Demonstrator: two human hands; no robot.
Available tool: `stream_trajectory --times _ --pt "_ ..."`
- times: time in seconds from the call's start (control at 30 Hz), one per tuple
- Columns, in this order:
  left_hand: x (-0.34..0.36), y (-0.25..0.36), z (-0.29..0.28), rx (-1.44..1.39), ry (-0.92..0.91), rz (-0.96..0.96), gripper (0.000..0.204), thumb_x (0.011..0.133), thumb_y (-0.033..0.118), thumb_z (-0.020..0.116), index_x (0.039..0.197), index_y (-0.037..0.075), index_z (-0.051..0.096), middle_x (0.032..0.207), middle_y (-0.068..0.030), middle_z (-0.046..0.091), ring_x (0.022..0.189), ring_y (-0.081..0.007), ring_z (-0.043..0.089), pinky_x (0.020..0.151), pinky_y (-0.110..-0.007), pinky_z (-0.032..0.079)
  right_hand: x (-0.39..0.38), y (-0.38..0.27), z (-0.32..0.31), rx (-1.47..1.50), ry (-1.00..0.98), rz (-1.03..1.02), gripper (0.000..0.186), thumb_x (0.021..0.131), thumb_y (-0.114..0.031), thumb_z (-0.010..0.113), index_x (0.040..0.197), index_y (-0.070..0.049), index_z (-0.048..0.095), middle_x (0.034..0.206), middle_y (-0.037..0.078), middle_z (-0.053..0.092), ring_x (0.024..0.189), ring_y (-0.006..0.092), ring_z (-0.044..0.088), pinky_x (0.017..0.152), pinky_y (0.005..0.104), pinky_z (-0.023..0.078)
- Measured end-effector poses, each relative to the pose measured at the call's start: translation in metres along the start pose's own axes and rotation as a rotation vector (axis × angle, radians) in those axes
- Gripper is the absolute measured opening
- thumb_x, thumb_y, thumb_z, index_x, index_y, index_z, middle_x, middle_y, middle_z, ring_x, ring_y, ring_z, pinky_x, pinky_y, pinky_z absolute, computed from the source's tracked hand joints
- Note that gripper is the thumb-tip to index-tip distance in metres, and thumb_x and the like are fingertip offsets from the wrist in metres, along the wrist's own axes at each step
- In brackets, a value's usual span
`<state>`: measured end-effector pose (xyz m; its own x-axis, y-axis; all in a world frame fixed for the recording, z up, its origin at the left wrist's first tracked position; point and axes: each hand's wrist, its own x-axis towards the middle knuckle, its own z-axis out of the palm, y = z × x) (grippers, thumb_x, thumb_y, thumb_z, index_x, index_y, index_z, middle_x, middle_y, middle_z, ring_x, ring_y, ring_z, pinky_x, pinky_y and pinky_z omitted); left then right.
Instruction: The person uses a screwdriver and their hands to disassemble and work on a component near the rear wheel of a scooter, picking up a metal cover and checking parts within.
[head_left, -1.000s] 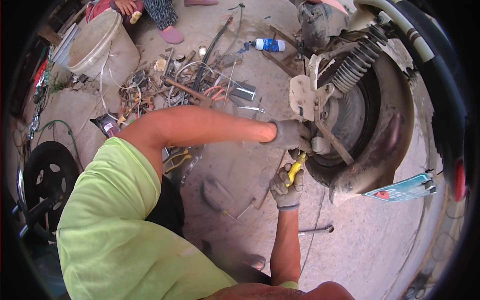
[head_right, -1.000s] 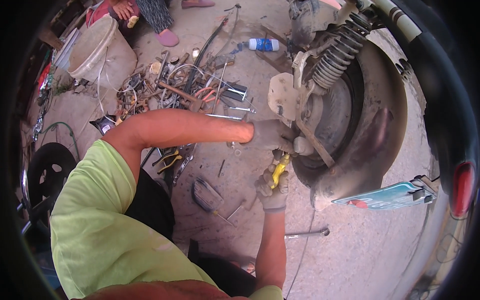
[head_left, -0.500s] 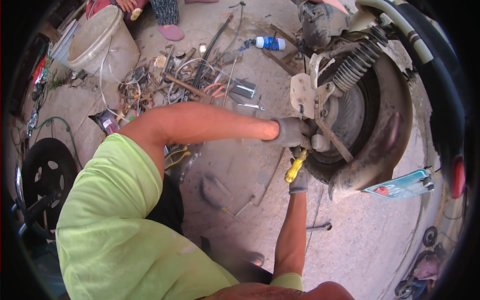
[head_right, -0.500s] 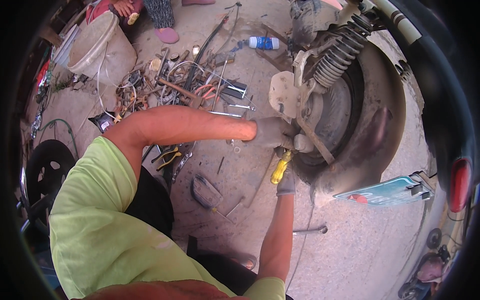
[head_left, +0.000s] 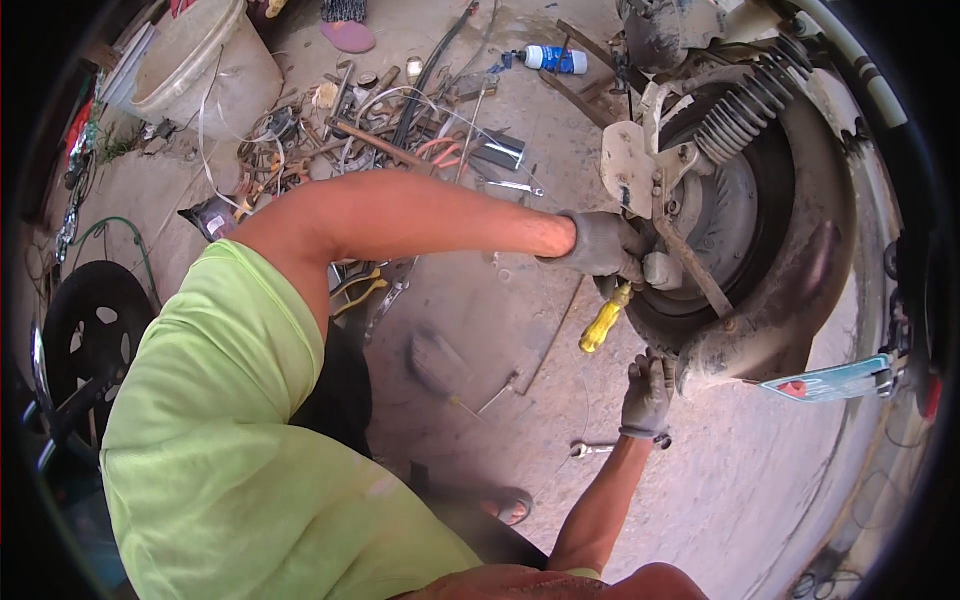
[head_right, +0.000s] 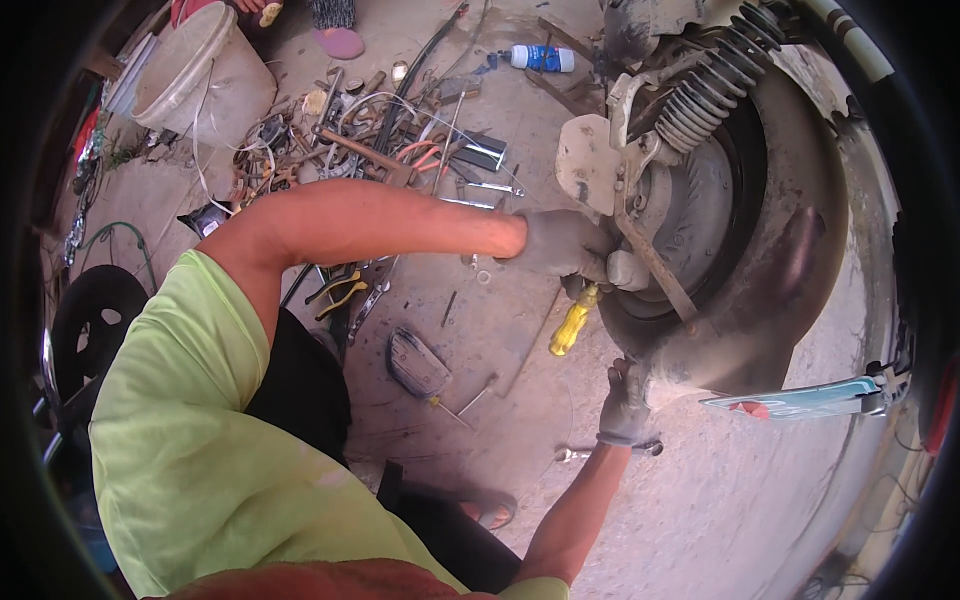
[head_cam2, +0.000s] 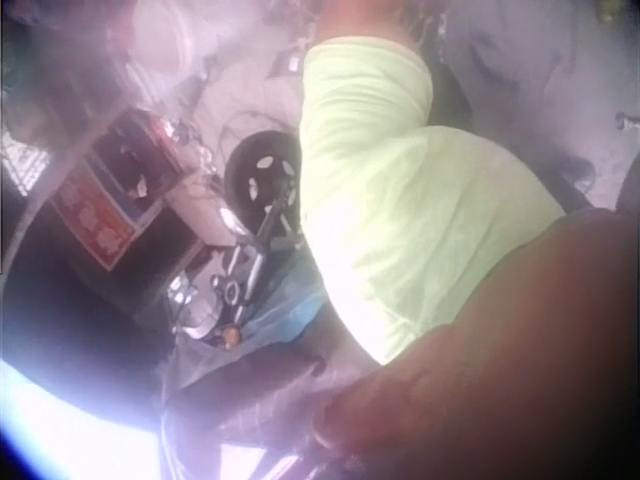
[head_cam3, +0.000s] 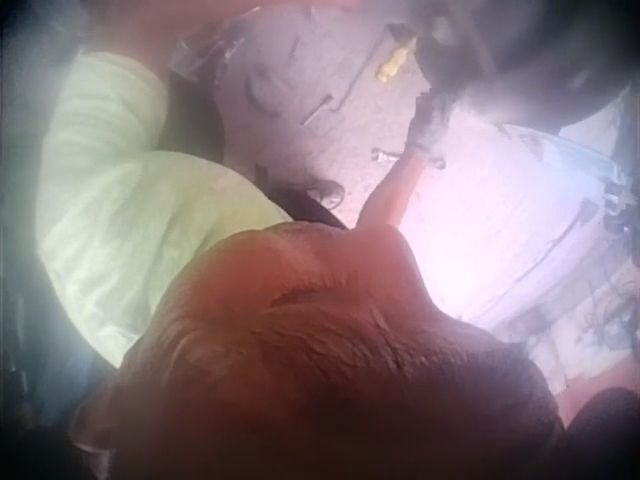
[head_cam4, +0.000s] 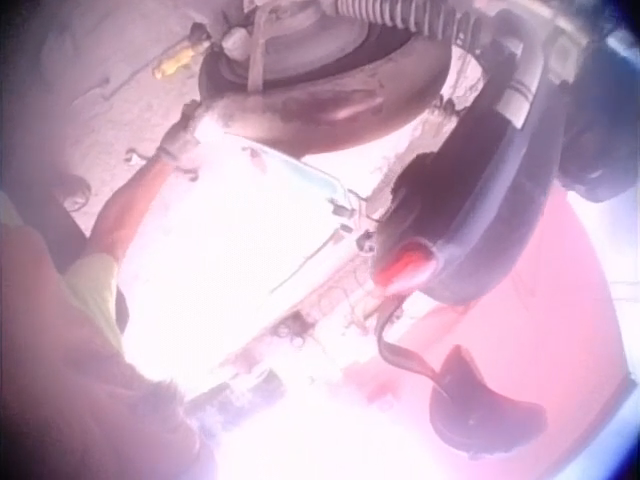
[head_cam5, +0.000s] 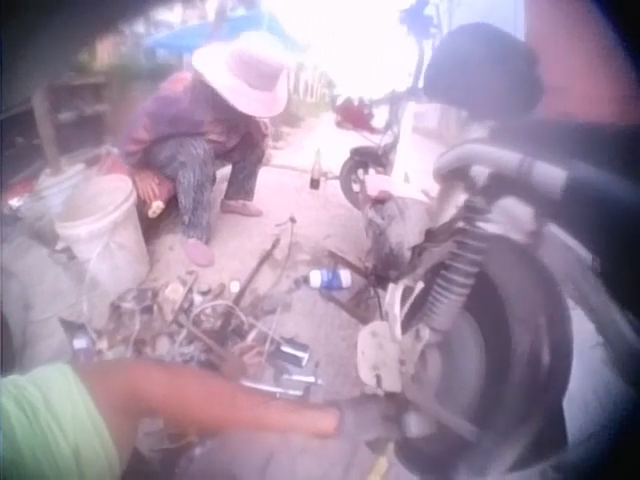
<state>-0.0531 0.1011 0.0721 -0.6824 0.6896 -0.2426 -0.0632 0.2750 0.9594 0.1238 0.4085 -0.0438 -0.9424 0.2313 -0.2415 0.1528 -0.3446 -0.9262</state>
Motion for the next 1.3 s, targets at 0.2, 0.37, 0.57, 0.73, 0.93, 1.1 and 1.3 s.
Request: stream_trajectory --times 0.2,0.37,0.57,0.73,0.93,1.1,1.3 --pt "0.004 0.005 0.006 -0.043 0.037 -0.006 0.026 0.098 0.020 0.073 0.111 -0.003 0.078 0.097 -0.0110 0.080 0.079 -0.0170 0.078 0.074 -0.032 0.063 0.031 0.034 0.047 -0.105 -0.168 0.101 0.049 0.105 -0.020 0.072 0.149 -0.004 0.057 0.137 0.006 0.069 0.118 0.0179 0.068 0.094 0.0336 0.059" --pt "0.003 0.008 0.006 -0.014 0.069 -0.033 0.024 0.096 0.018 0.075 0.108 -0.003 0.079 0.096 -0.0113 0.080 0.078 -0.0168 0.077 0.073 -0.032 0.064 0.033 0.047 0.055 0.117 -0.391 0.336 0.059 0.105 -0.039 0.069 0.150 -0.003 0.055 0.134 0.011 0.070 0.111 0.0242 0.070 0.093 0.0380 0.057" --pt "-0.001 0.008 0.008 0.048 0.093 -0.020 0.028 0.093 0.023 0.078 0.108 0.000 0.080 0.094 -0.0111 0.080 0.079 -0.0176 0.078 0.075 -0.034 0.063 -0.019 0.037 0.091 0.614 -0.549 0.515 0.076 0.098 -0.054 0.074 0.153 -0.006 0.053 0.122 0.006 0.066 0.094 0.0210 0.061 0.079 0.0377 0.053" --pt "0.003 0.009 0.006 0.240 0.148 0.029 0.027 0.094 0.024 0.075 0.108 0.001 0.079 0.091 -0.0107 0.080 0.081 -0.0179 0.079 0.077 -0.035 0.062 -0.020 0.042 0.099 0.595 -0.397 0.396 0.062 0.106 -0.044 0.068 0.154 -0.008 0.050 0.114 0.003 0.065 0.078 0.0123 0.054 0.069 0.0291 0.047" --pt "0.002 0.007 0.007 0.119 0.105 -0.007 0.027 0.096 0.025 0.073 0.107 0.000 0.079 0.090 -0.0103 0.080 0.077 -0.0178 0.078 0.074 -0.034 0.061 -0.022 0.049 0.121 0.814 -0.506 0.375 0.051 0.110 -0.047 0.060 0.134 -0.002 0.065 0.082 -0.002 0.062 0.056 0.0062 0.045 0.051 0.0228 0.038" --pt "0.001 0.008 0.009 0.027 0.086 -0.005 0.027 0.096 0.024 0.074 0.106 0.000 0.080 0.091 -0.0105 0.080 0.075 -0.0181 0.077 0.071 -0.034 0.060 -0.016 0.056 0.116 1.081 -0.798 0.525 0.062 0.110 -0.057 0.054 0.122 0.002 0.069 0.067 -0.004 0.054 0.042 0.0035 0.036 0.038 0.0233 0.029" --pt "0.003 0.004 0.008 0.107 0.118 0.025 0.029 0.095 0.025 0.075 0.107 0.000 0.080 0.092 -0.0107 0.080 0.075 -0.0181 0.077 0.073 -0.034 0.060 -0.009 0.046 0.107 0.698 -0.497 0.544 0.069 0.105 -0.063 0.057 0.144 -0.007 0.061 0.102 0.005 0.071 0.088 0.0245 0.068 0.081 0.0412 0.055"
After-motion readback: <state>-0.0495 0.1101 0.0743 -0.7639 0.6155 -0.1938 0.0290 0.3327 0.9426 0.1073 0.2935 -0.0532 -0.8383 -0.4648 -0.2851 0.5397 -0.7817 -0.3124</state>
